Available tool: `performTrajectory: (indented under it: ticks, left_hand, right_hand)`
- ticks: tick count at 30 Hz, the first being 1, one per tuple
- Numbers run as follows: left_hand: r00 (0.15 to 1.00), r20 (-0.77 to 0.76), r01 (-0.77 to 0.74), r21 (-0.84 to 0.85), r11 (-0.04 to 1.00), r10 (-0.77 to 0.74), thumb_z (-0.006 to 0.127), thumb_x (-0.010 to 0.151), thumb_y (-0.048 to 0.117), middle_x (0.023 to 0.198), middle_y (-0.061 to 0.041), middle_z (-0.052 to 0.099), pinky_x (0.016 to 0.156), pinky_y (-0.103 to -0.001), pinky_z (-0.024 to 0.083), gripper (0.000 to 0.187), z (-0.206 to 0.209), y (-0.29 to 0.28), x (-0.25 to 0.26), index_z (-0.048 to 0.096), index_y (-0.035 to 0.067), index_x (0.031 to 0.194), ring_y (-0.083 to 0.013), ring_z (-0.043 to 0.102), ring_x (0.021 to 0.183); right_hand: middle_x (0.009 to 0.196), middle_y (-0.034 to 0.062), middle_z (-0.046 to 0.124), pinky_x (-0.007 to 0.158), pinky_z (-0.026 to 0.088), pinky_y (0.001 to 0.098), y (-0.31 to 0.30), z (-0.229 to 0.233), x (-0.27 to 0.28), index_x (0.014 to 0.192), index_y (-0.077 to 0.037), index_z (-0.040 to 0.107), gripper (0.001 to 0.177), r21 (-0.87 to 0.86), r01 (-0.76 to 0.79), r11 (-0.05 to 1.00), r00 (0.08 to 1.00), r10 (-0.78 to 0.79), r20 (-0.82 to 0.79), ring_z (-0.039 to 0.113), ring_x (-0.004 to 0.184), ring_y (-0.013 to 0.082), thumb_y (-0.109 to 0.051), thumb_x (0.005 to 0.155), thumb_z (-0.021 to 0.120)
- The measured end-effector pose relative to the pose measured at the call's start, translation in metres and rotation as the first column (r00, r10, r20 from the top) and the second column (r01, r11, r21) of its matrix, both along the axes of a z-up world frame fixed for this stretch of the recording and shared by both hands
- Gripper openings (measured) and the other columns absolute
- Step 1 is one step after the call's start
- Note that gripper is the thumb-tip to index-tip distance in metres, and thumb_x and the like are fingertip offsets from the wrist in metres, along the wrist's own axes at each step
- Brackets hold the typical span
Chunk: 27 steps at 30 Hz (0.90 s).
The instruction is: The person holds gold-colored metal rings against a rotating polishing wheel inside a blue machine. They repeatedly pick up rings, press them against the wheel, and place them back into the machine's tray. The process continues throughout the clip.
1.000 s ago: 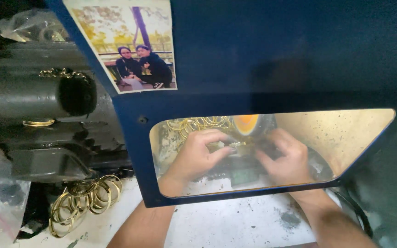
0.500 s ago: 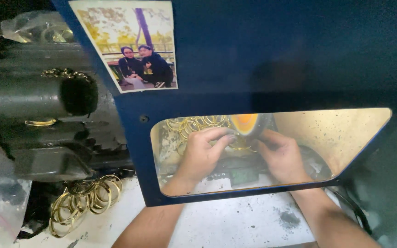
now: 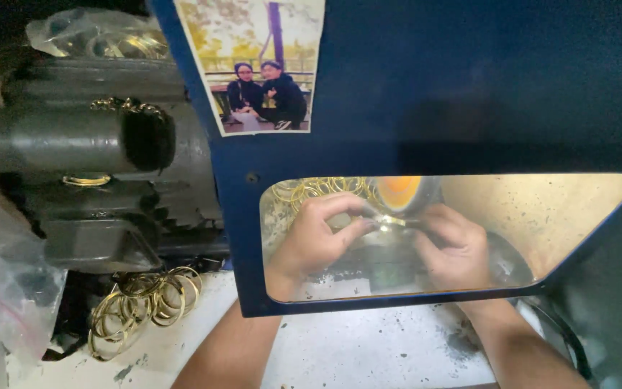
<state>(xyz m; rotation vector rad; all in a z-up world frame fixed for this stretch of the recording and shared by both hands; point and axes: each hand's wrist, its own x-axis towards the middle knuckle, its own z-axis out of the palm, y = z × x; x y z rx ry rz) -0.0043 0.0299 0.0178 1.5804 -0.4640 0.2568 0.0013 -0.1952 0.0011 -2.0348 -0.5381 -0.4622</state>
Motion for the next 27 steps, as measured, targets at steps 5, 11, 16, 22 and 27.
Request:
performTrajectory:
  ticks: [5,11,16,22,27]
  left_hand:
    - [0.998,0.028,0.057,0.067,0.996,-0.059,0.076,0.086,0.003,0.092,-0.019,0.078,0.082,-0.045,0.06,0.017,-0.002,-0.006,0.0,0.077,0.003,0.102,-0.0362,0.076,0.09]
    - [0.996,-0.084,-0.001,0.002,1.0,0.001,0.075,0.089,0.007,0.089,-0.014,0.079,0.079,-0.039,0.061,0.01,-0.013,-0.024,0.009,0.079,0.005,0.097,-0.029,0.077,0.089]
    - [0.985,-0.146,-0.094,-0.007,0.996,0.092,0.074,0.09,0.009,0.087,-0.009,0.08,0.08,-0.035,0.06,0.01,-0.028,-0.023,0.013,0.081,0.01,0.097,-0.0245,0.077,0.088]
    - [0.986,-0.09,-0.144,-0.004,0.99,0.143,0.077,0.087,0.008,0.088,-0.01,0.08,0.082,-0.037,0.06,0.01,-0.02,-0.013,0.013,0.081,0.011,0.096,-0.0266,0.078,0.089]
    - [0.996,0.067,-0.075,0.157,0.985,0.065,0.072,0.089,0.002,0.091,-0.017,0.078,0.078,-0.041,0.061,0.012,-0.018,-0.019,0.01,0.078,0.006,0.099,-0.0338,0.076,0.088]
  right_hand:
    - [0.089,0.0059,0.075,0.072,0.06,0.033,-0.017,-0.002,0.007,0.088,-0.013,0.079,0.01,-0.151,-0.033,0.988,0.981,0.061,0.183,0.073,0.075,0.0276,-0.009,0.08,0.083]
    - [0.097,0.0206,0.079,0.086,0.057,0.0474,-0.022,-0.007,0.012,0.101,-0.001,0.079,0.02,-0.002,0.008,1.0,0.953,-0.008,-0.303,0.074,0.099,0.0271,-0.005,0.082,0.075]
    - [0.089,0.0176,0.079,0.086,0.056,0.0433,-0.009,-0.015,0.016,0.097,0.001,0.08,0.017,0.051,0.025,0.998,0.941,-0.007,-0.338,0.066,0.097,0.0148,0.001,0.083,0.071]
    - [0.07,0.0095,0.073,0.078,0.057,0.036,0.009,0.024,0.002,0.084,-0.005,0.08,0.014,0.129,-0.039,0.991,0.953,0.076,-0.294,0.062,0.072,0.0116,0.003,0.085,0.068]
    - [0.094,0.0195,0.081,0.085,0.059,0.0484,-0.024,-0.004,0.005,0.101,-0.004,0.081,0.027,0.066,-0.255,0.965,0.94,0.263,-0.219,0.077,0.097,0.0291,-0.002,0.074,0.081]
